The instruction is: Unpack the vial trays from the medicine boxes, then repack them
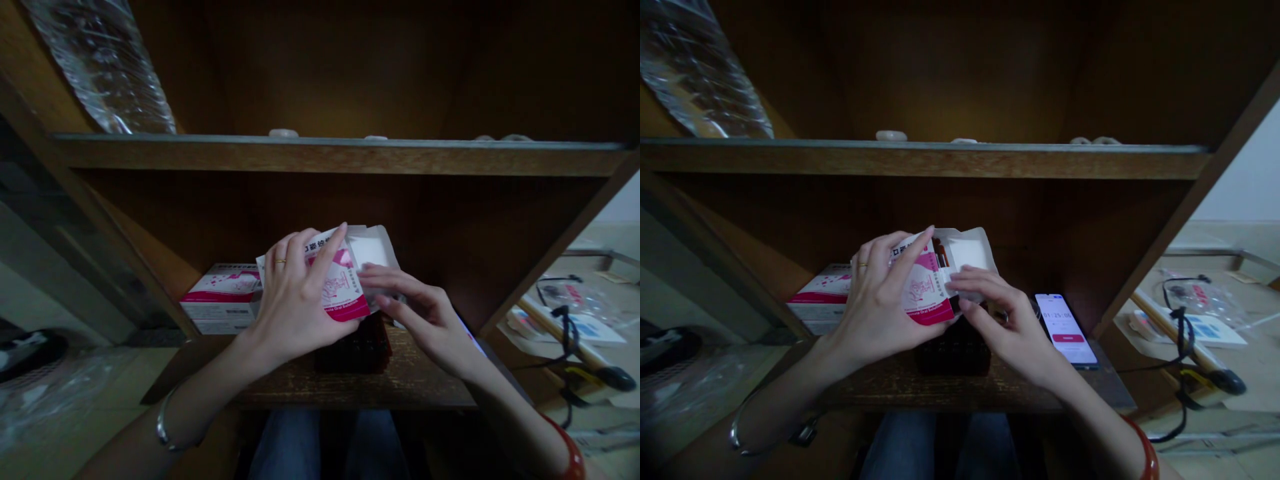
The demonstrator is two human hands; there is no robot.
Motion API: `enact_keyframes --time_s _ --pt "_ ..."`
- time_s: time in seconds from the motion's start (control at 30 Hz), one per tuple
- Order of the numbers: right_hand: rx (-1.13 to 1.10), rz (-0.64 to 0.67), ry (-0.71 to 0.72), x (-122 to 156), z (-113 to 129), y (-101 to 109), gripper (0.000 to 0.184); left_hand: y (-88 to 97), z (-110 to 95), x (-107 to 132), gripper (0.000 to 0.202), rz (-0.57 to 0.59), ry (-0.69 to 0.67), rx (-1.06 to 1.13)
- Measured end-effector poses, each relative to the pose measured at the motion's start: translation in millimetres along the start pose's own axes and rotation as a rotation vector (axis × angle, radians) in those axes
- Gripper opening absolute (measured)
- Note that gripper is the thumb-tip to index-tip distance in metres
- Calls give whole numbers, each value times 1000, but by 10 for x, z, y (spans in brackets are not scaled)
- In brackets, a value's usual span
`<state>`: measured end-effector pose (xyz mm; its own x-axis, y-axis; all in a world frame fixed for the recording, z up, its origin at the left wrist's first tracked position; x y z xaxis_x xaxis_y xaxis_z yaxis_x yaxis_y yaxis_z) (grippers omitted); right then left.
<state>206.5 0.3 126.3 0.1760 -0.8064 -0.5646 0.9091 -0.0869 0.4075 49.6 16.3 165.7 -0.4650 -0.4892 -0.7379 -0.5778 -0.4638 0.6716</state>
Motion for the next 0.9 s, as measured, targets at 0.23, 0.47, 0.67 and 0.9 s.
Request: enact_keyframes --time_s 0.23,0.47,0.67,0.9 --pt "375 -296 125 14 6 158 78 56 -1 -12 94 -24 21 46" --pt "-12 -73 -55 61 -125 -135 59 -57 -91 13 85 81 -54 63" --pt "-256 -56 -188 125 -175 -300 55 -90 -167 27 86 80 -85 51" --pt "-177 -6 -211 134 -171 -363 59 -134 -206 -3 90 89 -118 77"
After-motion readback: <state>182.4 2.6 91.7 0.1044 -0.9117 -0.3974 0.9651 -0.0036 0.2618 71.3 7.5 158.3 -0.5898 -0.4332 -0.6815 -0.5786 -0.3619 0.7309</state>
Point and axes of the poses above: each hand's wrist, its own x-axis away from the middle knuckle, its own y-axis out of the back of the hand, z = x × y, the point moved 6 cm from there along -x, towards the middle knuckle, and after that the axes turned 12 degrees about x, right-handed, at the moved point
